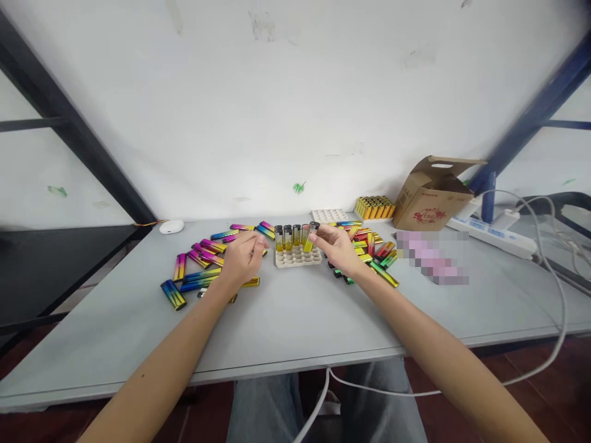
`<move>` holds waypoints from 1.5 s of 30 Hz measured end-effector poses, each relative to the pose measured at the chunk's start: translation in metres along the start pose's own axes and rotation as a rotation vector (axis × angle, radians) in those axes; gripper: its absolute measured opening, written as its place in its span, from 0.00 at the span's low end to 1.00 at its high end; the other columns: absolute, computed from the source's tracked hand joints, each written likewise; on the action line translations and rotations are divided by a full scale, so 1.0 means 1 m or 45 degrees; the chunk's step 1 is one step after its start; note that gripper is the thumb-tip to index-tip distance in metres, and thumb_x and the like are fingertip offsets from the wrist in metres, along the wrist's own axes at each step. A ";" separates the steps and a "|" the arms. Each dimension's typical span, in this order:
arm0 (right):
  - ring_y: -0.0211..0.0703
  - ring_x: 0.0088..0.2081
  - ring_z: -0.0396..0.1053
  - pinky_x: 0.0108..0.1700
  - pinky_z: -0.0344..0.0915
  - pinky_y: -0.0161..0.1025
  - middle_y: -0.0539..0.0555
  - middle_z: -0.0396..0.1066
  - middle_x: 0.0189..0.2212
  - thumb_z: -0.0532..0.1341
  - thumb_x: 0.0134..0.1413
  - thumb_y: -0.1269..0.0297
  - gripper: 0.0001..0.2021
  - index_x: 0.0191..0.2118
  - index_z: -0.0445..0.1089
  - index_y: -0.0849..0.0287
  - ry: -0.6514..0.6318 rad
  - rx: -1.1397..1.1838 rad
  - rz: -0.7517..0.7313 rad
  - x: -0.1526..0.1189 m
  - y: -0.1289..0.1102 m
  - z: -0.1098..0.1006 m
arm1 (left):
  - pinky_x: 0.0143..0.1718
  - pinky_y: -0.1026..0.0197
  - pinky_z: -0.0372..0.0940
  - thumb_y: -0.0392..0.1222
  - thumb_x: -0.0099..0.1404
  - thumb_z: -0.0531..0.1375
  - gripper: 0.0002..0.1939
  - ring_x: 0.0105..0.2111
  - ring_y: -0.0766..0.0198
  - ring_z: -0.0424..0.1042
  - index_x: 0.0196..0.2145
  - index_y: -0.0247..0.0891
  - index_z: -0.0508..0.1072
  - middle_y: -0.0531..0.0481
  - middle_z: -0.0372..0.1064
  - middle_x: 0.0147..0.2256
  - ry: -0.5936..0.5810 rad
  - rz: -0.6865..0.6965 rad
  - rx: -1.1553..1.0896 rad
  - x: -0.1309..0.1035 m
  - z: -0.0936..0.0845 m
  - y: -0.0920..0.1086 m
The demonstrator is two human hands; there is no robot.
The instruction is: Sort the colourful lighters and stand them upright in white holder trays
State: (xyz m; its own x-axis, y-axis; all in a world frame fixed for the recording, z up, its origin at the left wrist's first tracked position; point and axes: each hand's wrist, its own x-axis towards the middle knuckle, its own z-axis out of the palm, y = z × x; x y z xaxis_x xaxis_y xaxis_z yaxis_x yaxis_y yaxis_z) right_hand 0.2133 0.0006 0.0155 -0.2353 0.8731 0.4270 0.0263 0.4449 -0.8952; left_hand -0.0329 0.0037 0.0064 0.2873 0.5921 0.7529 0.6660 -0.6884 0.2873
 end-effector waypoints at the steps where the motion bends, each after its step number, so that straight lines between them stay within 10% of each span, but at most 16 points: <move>1: 0.44 0.40 0.69 0.45 0.66 0.41 0.53 0.74 0.36 0.63 0.54 0.54 0.15 0.43 0.75 0.58 0.031 -0.052 -0.009 0.001 0.002 0.001 | 0.37 0.57 0.64 0.41 0.72 0.45 0.21 0.33 0.61 0.70 0.27 0.38 0.73 0.47 0.71 0.30 -0.003 -0.005 0.003 0.000 0.000 0.000; 27: 0.46 0.39 0.73 0.43 0.68 0.44 0.53 0.75 0.39 0.60 0.56 0.63 0.19 0.53 0.62 0.53 0.158 -0.599 -0.107 0.001 0.031 0.017 | 0.39 0.57 0.64 0.42 0.71 0.44 0.22 0.33 0.61 0.71 0.28 0.39 0.73 0.47 0.71 0.30 -0.040 -0.054 0.072 0.001 0.000 -0.001; 34: 0.53 0.55 0.61 0.58 0.58 0.51 0.58 0.69 0.52 0.56 0.61 0.62 0.12 0.47 0.72 0.55 0.234 -1.125 -0.453 0.001 0.025 0.010 | 0.40 0.57 0.65 0.42 0.71 0.45 0.21 0.36 0.60 0.71 0.28 0.38 0.73 0.46 0.72 0.31 0.022 -0.046 0.092 0.002 -0.002 -0.002; 41: 0.59 0.66 0.45 0.63 0.50 0.59 0.60 0.55 0.62 0.55 0.59 0.65 0.21 0.58 0.65 0.56 0.090 -1.366 -0.503 -0.001 0.022 0.011 | 0.48 0.54 0.66 0.46 0.73 0.39 0.26 0.42 0.58 0.73 0.37 0.37 0.75 0.44 0.75 0.39 0.129 -0.307 0.055 0.006 -0.021 -0.029; 45: 0.56 0.64 0.50 0.64 0.52 0.56 0.63 0.58 0.61 0.54 0.59 0.63 0.23 0.60 0.62 0.60 0.157 -1.274 -0.516 -0.002 0.020 0.004 | 0.47 0.54 0.68 0.52 0.73 0.39 0.29 0.40 0.58 0.75 0.42 0.35 0.75 0.43 0.77 0.38 -0.069 -0.517 -0.073 0.004 -0.029 -0.043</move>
State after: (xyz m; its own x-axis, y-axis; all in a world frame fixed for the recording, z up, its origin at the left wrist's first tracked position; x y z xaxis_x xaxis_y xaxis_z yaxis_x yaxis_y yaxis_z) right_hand 0.2109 0.0067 -0.0043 -0.3073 0.6138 0.7273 0.7614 0.6170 -0.1990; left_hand -0.0802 0.0237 0.0142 0.0459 0.8404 0.5400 0.6935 -0.4159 0.5883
